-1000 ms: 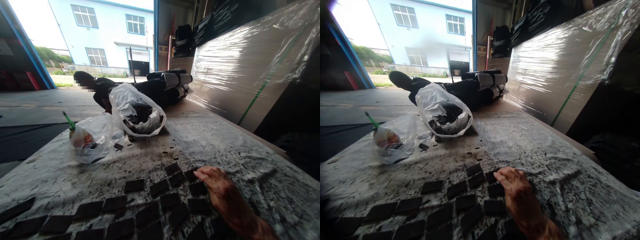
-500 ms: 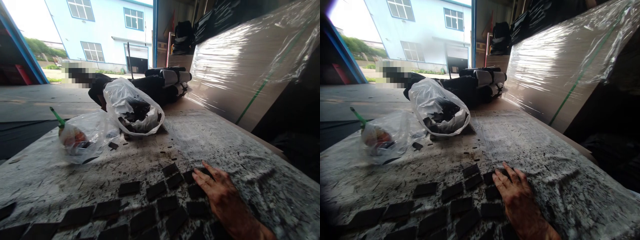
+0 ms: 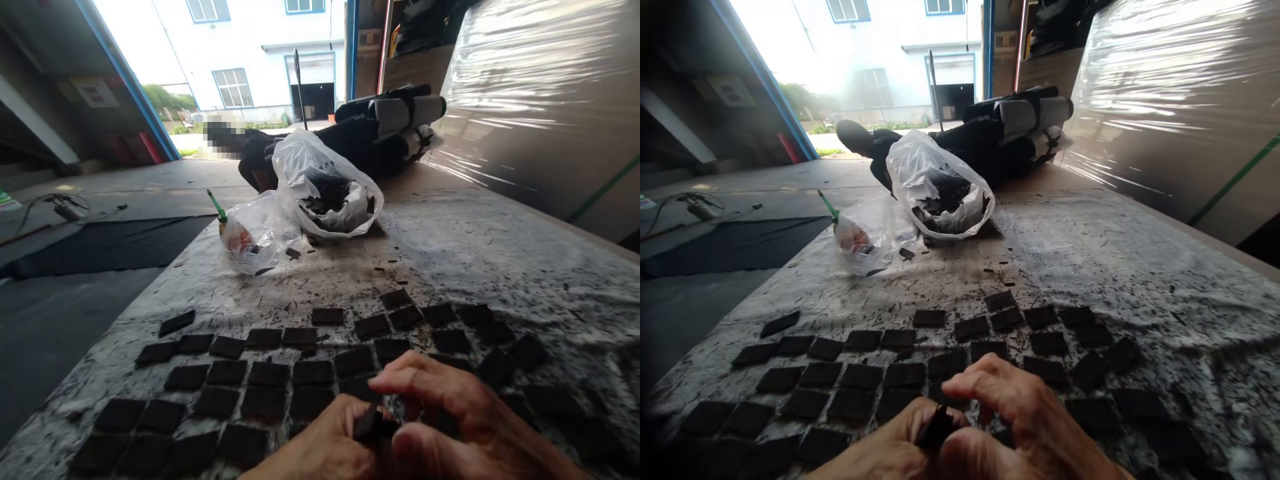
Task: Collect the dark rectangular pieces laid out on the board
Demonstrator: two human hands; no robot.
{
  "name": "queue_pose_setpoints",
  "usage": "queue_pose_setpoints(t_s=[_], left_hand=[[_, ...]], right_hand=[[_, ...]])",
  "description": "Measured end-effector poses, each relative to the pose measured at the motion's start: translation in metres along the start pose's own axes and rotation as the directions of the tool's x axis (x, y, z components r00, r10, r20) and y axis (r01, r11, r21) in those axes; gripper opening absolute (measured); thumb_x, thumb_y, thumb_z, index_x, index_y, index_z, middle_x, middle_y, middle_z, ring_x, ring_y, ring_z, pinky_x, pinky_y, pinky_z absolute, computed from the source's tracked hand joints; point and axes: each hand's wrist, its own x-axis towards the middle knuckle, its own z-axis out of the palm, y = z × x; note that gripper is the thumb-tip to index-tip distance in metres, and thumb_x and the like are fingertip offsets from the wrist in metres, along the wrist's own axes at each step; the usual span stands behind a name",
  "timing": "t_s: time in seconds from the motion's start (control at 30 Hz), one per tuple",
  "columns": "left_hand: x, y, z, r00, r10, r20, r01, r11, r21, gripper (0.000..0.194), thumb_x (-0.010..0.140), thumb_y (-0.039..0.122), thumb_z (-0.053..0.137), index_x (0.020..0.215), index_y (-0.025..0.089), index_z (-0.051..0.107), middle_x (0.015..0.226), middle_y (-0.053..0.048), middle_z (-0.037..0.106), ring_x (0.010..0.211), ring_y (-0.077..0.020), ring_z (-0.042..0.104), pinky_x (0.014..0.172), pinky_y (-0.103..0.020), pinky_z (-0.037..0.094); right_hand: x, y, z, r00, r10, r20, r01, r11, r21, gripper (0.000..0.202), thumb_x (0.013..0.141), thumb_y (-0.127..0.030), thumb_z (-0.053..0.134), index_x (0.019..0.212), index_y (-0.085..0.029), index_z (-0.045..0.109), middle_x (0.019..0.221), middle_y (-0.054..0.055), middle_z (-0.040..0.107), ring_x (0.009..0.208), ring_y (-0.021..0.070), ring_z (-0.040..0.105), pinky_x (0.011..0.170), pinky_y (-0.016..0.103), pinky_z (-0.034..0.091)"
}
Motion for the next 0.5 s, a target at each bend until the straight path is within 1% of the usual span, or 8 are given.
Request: queue_pose_setpoints(t_s=[0.07, 0.1, 0.13, 0.2, 0.27, 0.37, 0.43, 0.5], left_hand=[[-0.001, -0.006, -0.002, 0.999, 0.032, -0.023, -0.033, 0.998, -0.047, 0.028, 0.072, 0.031, 0.067, 0.062, 0.019, 0.044, 0.055, 0.008, 0.032, 0.05, -0.0068, 0.023, 0.046, -0.026, 0.015], [-0.002, -0.008, -0.002, 0.999, 0.033, -0.029, -0.035, 0.997, -0.062, 0.024, 0.07, 0.029, 0.067, 0.063, 0.018, 0.046, 0.056, 0.008, 0.033, 0.049, -0.0066, 0.023, 0.045, -0.026, 0.015], [-0.003, -0.009, -0.002, 0.999, 0.026, -0.04, -0.028, 0.998, -0.058, 0.022, 0.069, 0.028, 0.066, 0.064, 0.018, 0.048, 0.056, 0.008, 0.034, 0.049, -0.0066, 0.024, 0.045, -0.026, 0.015], [-0.005, -0.008, -0.002, 0.999, -0.029, -0.045, 0.027, 0.999, -0.04, 0.02, 0.07, 0.027, 0.064, 0.062, 0.018, 0.049, 0.054, 0.007, 0.036, 0.047, -0.0066, 0.026, 0.044, -0.026, 0.015], [-0.008, -0.001, -0.001, 0.995, -0.07, -0.066, 0.068, 0.997, -0.042, 0.023, 0.072, 0.026, 0.06, 0.057, 0.018, 0.045, 0.051, 0.008, 0.034, 0.045, -0.0065, 0.024, 0.043, -0.026, 0.015], [-0.011, 0.012, -0.002, 0.993, -0.098, -0.065, 0.096, 0.995, -0.03, 0.023, 0.072, 0.025, 0.059, 0.055, 0.019, 0.046, 0.049, 0.008, 0.034, 0.043, -0.0065, 0.024, 0.042, -0.025, 0.016], [-0.012, 0.017, -0.003, 0.986, -0.131, -0.099, 0.135, 0.99, 0.036, 0.019, 0.072, 0.027, 0.061, 0.058, 0.019, 0.05, 0.05, 0.008, 0.038, 0.043, -0.007, 0.027, 0.042, -0.024, 0.018], [-0.013, 0.017, -0.005, 0.98, -0.136, -0.144, 0.15, 0.984, 0.093, 0.018, 0.072, 0.029, 0.059, 0.059, 0.019, 0.051, 0.052, 0.007, 0.038, 0.045, -0.0074, 0.028, 0.042, -0.023, 0.019]], right_hand=[[0.01, -0.01, 0.007, 0.993, 0.061, 0.102, -0.079, 0.981, 0.177, 0.018, 0.087, -0.029, 0.056, 0.098, -0.027, 0.07, 0.091, 0.001, 0.071, 0.079, 0.014, 0.069, 0.068, 0.017, 0.055], [0.014, -0.013, 0.009, 0.981, 0.098, 0.17, -0.139, 0.958, 0.25, 0.018, 0.087, -0.024, 0.055, 0.092, -0.027, 0.072, 0.084, -0.001, 0.07, 0.074, 0.0118, 0.068, 0.066, 0.015, 0.053], [0.018, -0.014, 0.011, 0.962, 0.139, 0.233, -0.206, 0.934, 0.293, 0.019, 0.085, -0.019, 0.055, 0.087, -0.027, 0.073, 0.079, -0.002, 0.069, 0.069, 0.0103, 0.066, 0.062, 0.014, 0.051], [0.022, -0.014, 0.012, 0.923, 0.236, 0.305, -0.327, 0.898, 0.296, 0.019, 0.083, -0.017, 0.056, 0.08, -0.024, 0.074, 0.072, -0.002, 0.068, 0.065, 0.0098, 0.064, 0.058, 0.014, 0.047], [0.024, -0.012, 0.011, 0.88, 0.342, 0.331, -0.434, 0.862, 0.263, 0.016, 0.081, -0.021, 0.058, 0.077, -0.021, 0.073, 0.069, -0.002, 0.068, 0.063, 0.0106, 0.062, 0.055, 0.015, 0.045], [0.022, -0.006, 0.008, 0.826, 0.472, 0.307, -0.547, 0.804, 0.235, 0.019, 0.081, -0.03, 0.059, 0.073, -0.019, 0.071, 0.065, -0.002, 0.066, 0.06, 0.0115, 0.059, 0.054, 0.017, 0.043], [0.02, -0.003, 0.006, 0.794, 0.528, 0.302, -0.596, 0.773, 0.215, 0.02, 0.08, -0.032, 0.058, 0.072, -0.018, 0.069, 0.06, -0.003, 0.062, 0.056, 0.0108, 0.056, 0.051, 0.017, 0.041], [0.017, -0.003, 0.004, 0.777, 0.54, 0.324, -0.611, 0.771, 0.18, 0.018, 0.079, -0.031, 0.057, 0.071, -0.018, 0.066, 0.058, -0.003, 0.06, 0.053, 0.0105, 0.053, 0.049, 0.017, 0.04]])
